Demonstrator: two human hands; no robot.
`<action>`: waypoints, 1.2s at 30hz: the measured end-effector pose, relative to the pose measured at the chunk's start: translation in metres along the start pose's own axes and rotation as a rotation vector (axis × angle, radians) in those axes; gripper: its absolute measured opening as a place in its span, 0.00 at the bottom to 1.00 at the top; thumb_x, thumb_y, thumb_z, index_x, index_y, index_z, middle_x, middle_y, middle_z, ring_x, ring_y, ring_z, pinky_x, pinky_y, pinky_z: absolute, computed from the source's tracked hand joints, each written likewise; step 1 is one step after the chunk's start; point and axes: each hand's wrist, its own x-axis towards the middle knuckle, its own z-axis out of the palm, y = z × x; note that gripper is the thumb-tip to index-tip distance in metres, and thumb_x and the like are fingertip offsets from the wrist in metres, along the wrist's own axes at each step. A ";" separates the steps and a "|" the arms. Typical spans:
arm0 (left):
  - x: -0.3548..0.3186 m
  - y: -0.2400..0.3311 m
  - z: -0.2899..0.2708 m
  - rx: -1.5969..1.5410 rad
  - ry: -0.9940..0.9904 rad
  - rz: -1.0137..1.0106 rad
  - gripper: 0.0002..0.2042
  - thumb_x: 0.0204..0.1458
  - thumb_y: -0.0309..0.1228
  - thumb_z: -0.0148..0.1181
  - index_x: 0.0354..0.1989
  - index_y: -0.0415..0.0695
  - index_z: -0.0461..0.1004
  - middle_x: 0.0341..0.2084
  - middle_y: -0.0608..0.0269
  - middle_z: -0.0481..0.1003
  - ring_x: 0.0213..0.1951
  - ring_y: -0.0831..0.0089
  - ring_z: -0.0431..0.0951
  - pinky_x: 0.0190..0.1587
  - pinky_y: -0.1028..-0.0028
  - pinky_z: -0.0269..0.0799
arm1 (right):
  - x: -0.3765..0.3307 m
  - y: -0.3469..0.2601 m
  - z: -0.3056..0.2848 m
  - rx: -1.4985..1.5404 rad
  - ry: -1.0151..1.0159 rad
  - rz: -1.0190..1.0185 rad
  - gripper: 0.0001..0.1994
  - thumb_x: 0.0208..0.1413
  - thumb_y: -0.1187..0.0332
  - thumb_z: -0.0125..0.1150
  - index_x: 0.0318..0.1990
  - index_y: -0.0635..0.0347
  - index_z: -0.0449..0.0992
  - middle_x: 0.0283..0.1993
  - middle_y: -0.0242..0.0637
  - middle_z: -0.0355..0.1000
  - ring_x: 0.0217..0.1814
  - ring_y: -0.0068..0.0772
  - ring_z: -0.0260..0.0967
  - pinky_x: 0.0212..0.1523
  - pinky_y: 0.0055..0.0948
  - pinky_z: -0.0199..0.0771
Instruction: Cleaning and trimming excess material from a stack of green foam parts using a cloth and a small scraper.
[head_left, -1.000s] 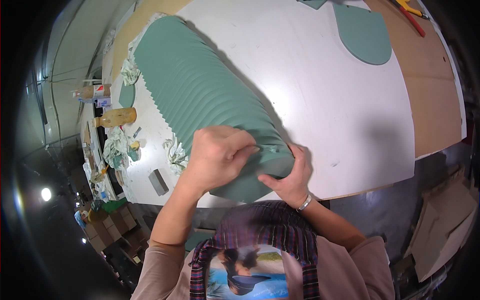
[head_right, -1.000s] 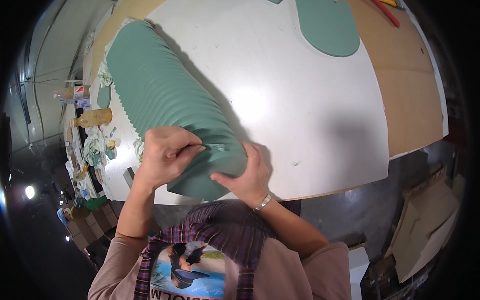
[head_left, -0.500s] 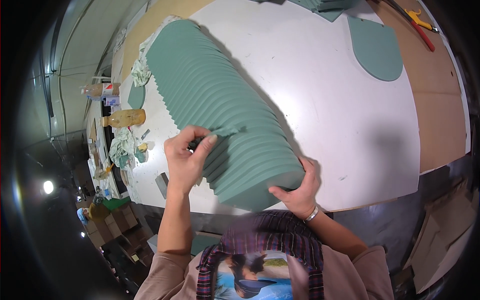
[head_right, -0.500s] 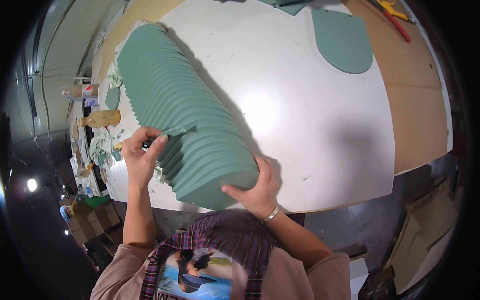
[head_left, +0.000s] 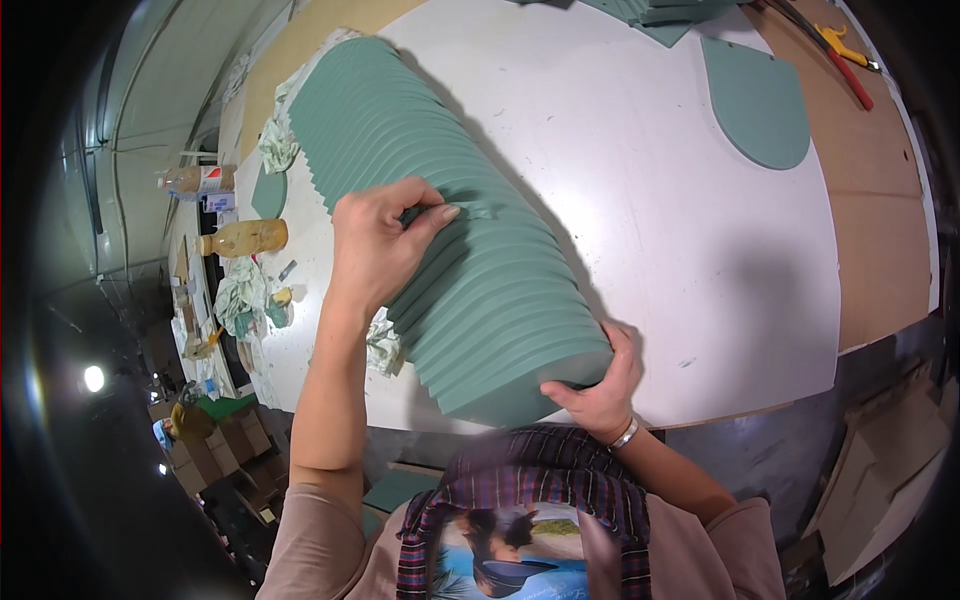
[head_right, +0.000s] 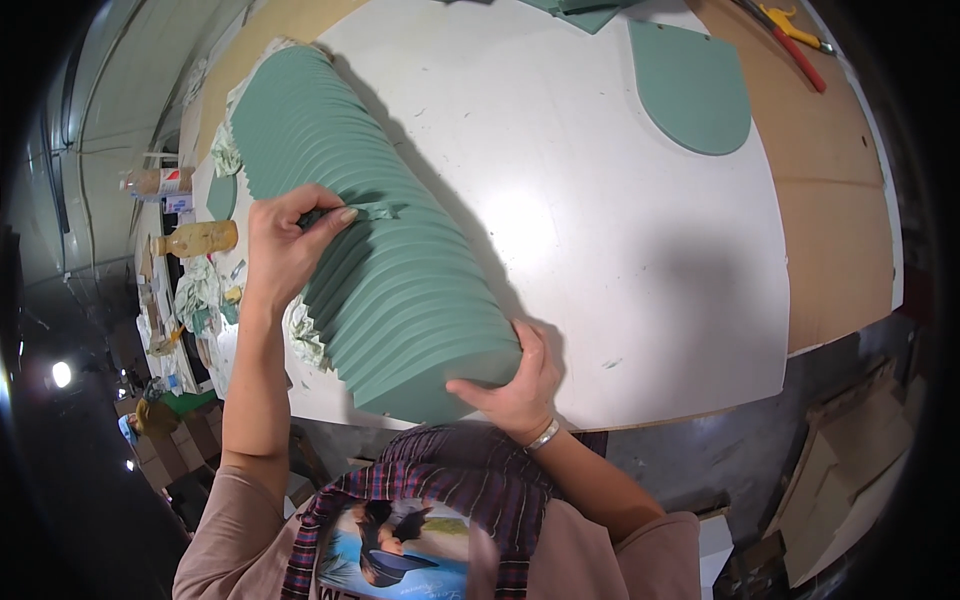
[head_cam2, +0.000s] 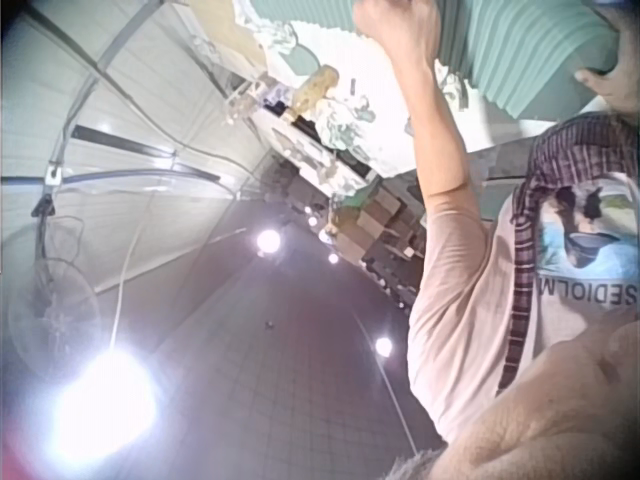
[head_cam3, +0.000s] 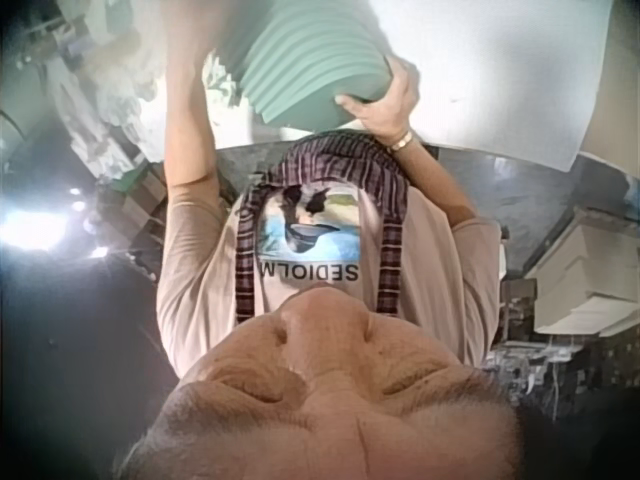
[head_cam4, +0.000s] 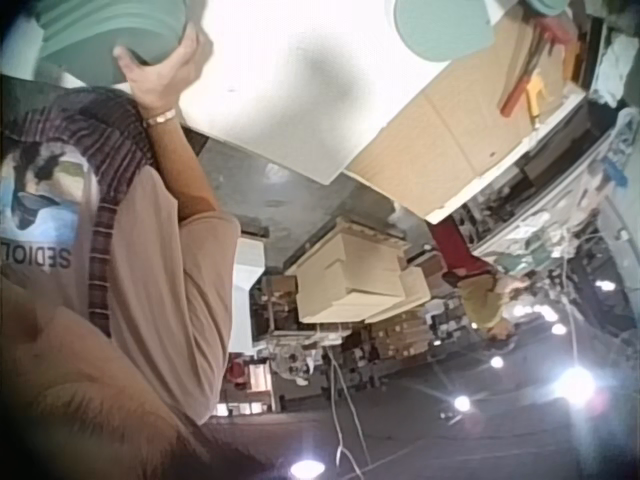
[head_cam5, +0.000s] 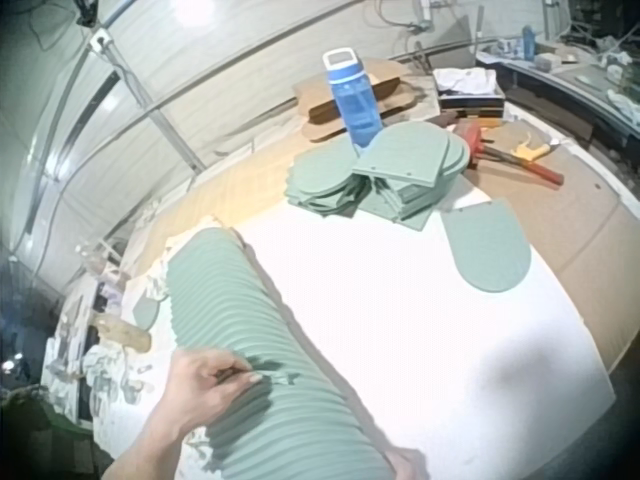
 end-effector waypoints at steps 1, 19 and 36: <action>0.002 -0.001 0.000 0.000 -0.001 0.000 0.05 0.48 0.22 0.69 0.28 0.35 0.78 0.18 0.64 0.75 0.23 0.81 0.70 0.29 0.78 0.67 | 0.000 0.000 0.000 0.000 0.000 0.001 0.51 0.37 0.36 0.77 0.57 0.71 0.63 0.49 0.50 0.67 0.49 0.48 0.68 0.51 0.43 0.71; 0.013 -0.005 0.006 -0.067 0.020 0.122 0.06 0.43 0.23 0.70 0.26 0.38 0.78 0.16 0.56 0.73 0.18 0.68 0.67 0.24 0.72 0.64 | 0.001 -0.002 -0.001 -0.017 -0.003 -0.002 0.50 0.37 0.35 0.75 0.57 0.70 0.63 0.48 0.50 0.67 0.49 0.49 0.68 0.51 0.44 0.70; -0.031 -0.035 -0.019 -0.375 0.228 -0.189 0.05 0.50 0.23 0.68 0.27 0.36 0.79 0.18 0.69 0.74 0.22 0.85 0.68 0.25 0.82 0.60 | 0.004 -0.003 -0.002 -0.048 -0.003 -0.030 0.50 0.34 0.39 0.79 0.57 0.69 0.63 0.48 0.53 0.71 0.46 0.51 0.73 0.46 0.44 0.76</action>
